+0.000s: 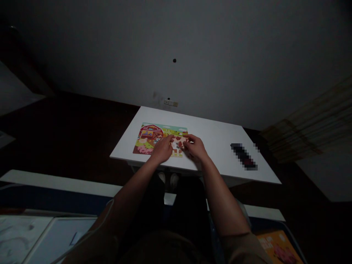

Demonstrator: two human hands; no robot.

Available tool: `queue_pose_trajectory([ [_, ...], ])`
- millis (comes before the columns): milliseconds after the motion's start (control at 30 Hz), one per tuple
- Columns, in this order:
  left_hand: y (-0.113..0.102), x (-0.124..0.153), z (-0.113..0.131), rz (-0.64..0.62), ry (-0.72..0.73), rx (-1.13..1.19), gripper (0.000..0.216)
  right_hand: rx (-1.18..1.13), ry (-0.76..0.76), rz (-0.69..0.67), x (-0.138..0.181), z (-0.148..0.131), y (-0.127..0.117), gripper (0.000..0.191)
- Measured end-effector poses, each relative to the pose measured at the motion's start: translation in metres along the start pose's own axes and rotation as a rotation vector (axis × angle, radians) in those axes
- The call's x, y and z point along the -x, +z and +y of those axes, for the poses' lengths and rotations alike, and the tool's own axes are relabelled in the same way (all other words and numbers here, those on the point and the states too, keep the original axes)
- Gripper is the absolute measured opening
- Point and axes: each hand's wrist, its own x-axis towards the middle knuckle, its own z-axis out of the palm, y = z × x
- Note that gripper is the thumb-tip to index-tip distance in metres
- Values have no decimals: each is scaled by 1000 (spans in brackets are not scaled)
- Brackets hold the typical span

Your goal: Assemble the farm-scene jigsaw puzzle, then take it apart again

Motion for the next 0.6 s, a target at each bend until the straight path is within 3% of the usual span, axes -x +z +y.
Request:
queue_pose_trajectory([
  [133,0,0,0,2,-2,22,63,80,27,8,0,0,7,43],
  [333,-2,1,0,-6,5,40,63,329,-12,-113,0,-14,8,44],
  [600,-5,2,4,-7,17,38,59,356,-107,-185,0,-16,6,44],
])
